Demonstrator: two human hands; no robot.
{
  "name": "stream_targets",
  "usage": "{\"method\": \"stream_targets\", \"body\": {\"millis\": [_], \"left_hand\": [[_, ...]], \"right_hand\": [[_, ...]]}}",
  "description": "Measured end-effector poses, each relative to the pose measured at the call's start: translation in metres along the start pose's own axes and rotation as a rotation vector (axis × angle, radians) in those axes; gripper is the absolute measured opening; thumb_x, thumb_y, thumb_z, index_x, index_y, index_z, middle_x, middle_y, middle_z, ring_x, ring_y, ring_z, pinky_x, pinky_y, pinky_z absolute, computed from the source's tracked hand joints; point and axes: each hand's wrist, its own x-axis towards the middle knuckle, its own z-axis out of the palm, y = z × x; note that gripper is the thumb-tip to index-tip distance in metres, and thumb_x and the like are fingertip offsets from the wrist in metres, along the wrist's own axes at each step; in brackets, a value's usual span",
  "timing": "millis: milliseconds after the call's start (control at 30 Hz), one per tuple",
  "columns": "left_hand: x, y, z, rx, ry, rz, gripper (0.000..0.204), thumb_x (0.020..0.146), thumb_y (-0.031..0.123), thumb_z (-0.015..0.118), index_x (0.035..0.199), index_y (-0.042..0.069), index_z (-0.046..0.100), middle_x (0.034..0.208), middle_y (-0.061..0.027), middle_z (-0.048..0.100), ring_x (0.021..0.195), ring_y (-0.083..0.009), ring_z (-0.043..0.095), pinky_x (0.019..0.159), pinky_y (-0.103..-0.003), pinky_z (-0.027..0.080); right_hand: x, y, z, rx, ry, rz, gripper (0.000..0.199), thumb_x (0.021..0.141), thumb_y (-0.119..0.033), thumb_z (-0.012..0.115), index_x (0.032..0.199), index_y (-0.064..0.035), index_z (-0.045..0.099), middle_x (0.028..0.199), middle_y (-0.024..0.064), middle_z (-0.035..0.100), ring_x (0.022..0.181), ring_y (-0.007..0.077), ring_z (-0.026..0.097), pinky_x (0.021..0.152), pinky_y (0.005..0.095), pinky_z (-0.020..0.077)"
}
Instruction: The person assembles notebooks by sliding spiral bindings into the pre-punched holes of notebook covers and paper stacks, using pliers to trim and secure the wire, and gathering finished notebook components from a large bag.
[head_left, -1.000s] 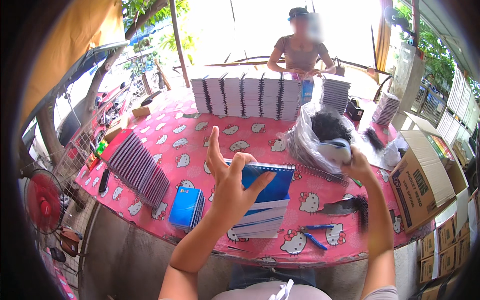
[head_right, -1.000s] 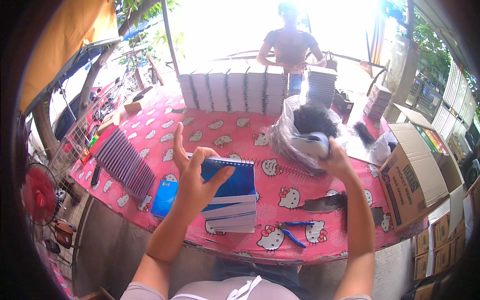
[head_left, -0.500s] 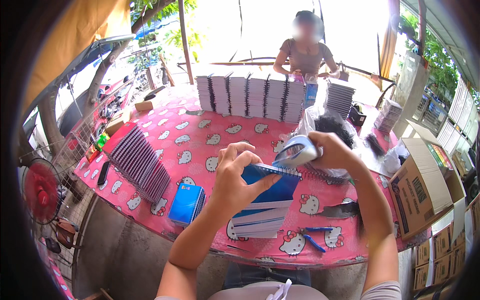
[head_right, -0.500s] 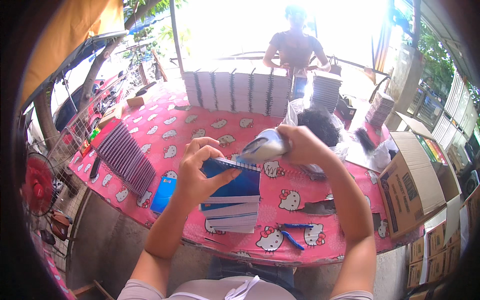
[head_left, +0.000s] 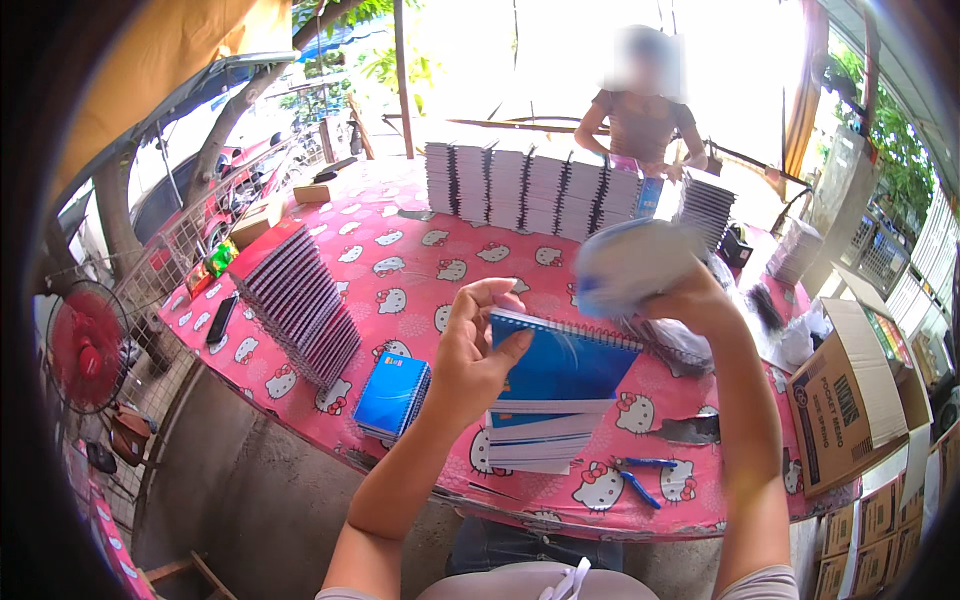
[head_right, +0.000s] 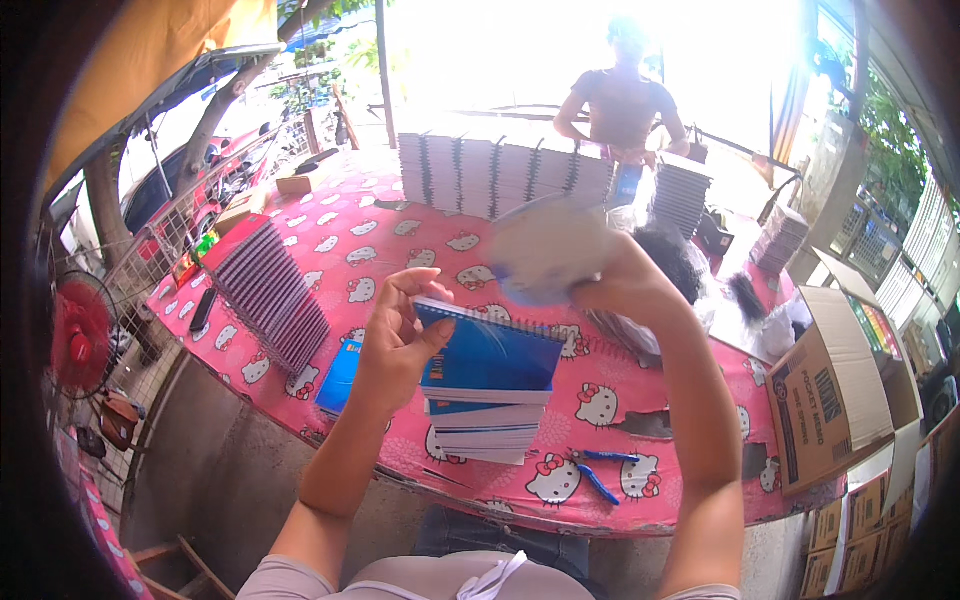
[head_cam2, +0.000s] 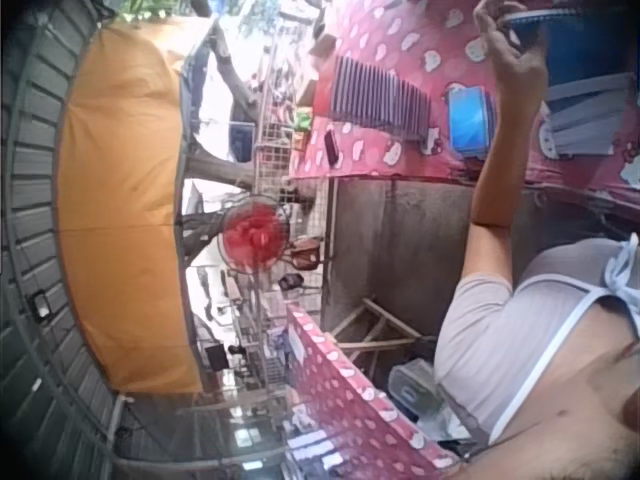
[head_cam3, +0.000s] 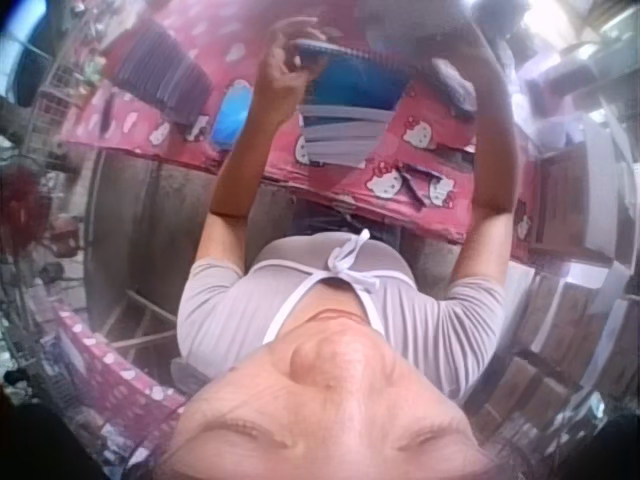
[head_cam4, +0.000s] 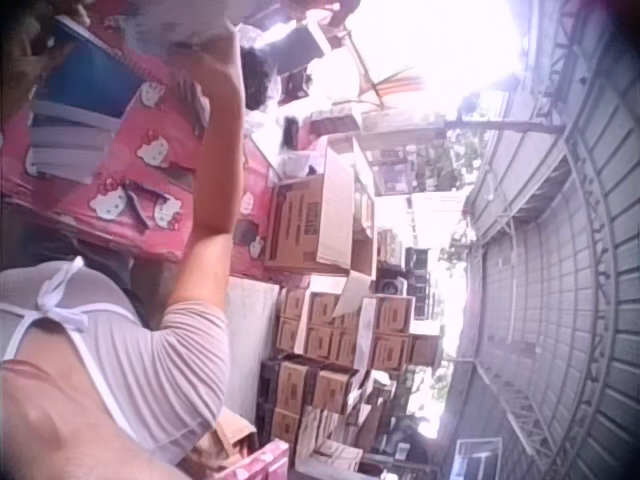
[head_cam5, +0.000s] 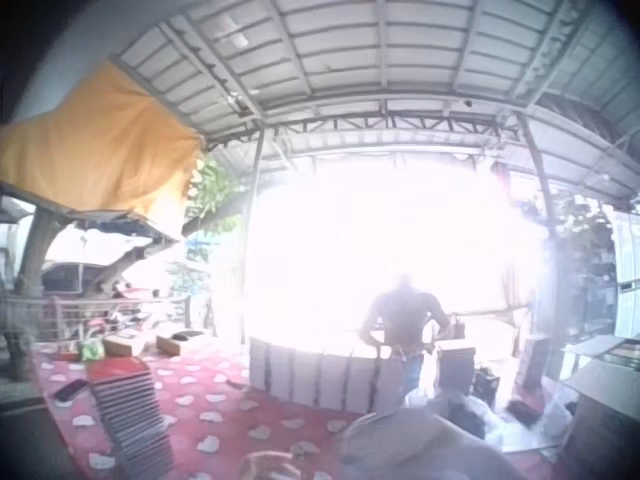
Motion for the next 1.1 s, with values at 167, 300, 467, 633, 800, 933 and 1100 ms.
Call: {"method": "stream_targets", "body": {"millis": [167,300,467,633,800,933,1100], "left_hand": [[-0.009,0.008,-0.016,-0.165,0.139,-0.2,0.041,0.08,-0.003,0.068,0.12,0.003,0.059,0.095,-0.0026,0.065,0.073,-0.0054,0.056,0.064,-0.018,0.047],[-0.013,0.004,-0.018,-0.172,0.175,-0.176,0.036,0.08,-0.004,0.068,0.115,0.004,0.065,0.088,-0.003,0.069,0.071,-0.0048,0.058,0.062,-0.018,0.047],[-0.011,-0.006,-0.027,-0.263,0.109,-0.149,0.037,0.079,-0.009,0.066,0.114,0.004,0.065,0.093,-0.0048,0.069,0.079,-0.0059,0.062,0.065,-0.019,0.05],[-0.009,-0.004,-0.031,-0.252,0.1,-0.164,0.034,0.079,-0.009,0.067,0.111,0.001,0.065,0.097,-0.0077,0.068,0.083,-0.0091,0.063,0.074,-0.022,0.053],[-0.002,-0.003,-0.024,-0.337,-0.02,-0.141,0.026,0.079,-0.008,0.068,0.103,0.0,0.063,0.1,-0.0103,0.068,0.085,-0.0113,0.064,0.072,-0.024,0.054],[0.0,0.0,-0.018,-0.089,-0.005,0.269,0.021,0.075,-0.004,0.073,0.091,0.002,0.061,0.096,-0.0117,0.068,0.083,-0.017,0.066,0.071,-0.027,0.054],[-0.052,0.028,-0.006,0.442,-0.008,0.728,0.026,0.069,-0.001,0.078,0.089,0.004,0.063,0.093,-0.0118,0.069,0.087,-0.0236,0.066,0.073,-0.032,0.054]], "right_hand": [[0.022,-0.011,0.017,-0.206,-0.056,-0.019,0.044,0.059,0.0,0.068,0.102,-0.0028,0.06,0.087,0.0122,0.065,0.086,0.0211,0.063,0.079,0.033,0.0489],[0.021,-0.03,0.029,-0.122,-0.088,-0.001,0.044,0.06,0.0,0.067,0.103,-0.0037,0.06,0.087,0.0103,0.066,0.085,0.0206,0.063,0.08,0.0328,0.0491],[0.021,-0.019,0.03,-0.089,-0.077,-0.027,0.041,0.062,-0.003,0.067,0.102,-0.0034,0.058,0.093,0.0158,0.065,0.09,0.0277,0.063,0.081,0.0362,0.0497],[0.023,-0.012,0.03,-0.631,0.049,0.153,0.036,0.066,-0.004,0.063,0.101,-0.0035,0.054,0.099,0.0184,0.063,0.092,0.0393,0.06,0.079,0.0455,0.0495],[-0.068,0.109,0.06,-0.834,0.189,0.414,0.035,0.071,-0.003,0.059,0.106,-0.0039,0.054,0.102,0.018,0.062,0.096,0.0379,0.061,0.079,0.0465,0.0494],[-0.131,0.125,0.1,-0.64,-0.144,0.712,0.057,0.071,-0.024,0.074,0.117,0.0003,0.052,0.119,0.0202,0.057,0.107,0.0381,0.057,0.087,0.0468,0.0467],[-0.224,0.074,0.131,-0.524,0.072,0.47,0.077,0.07,-0.04,0.077,0.127,0.0019,0.047,0.132,0.0235,0.045,0.123,0.0422,0.041,0.103,0.0477,0.0331]]}}
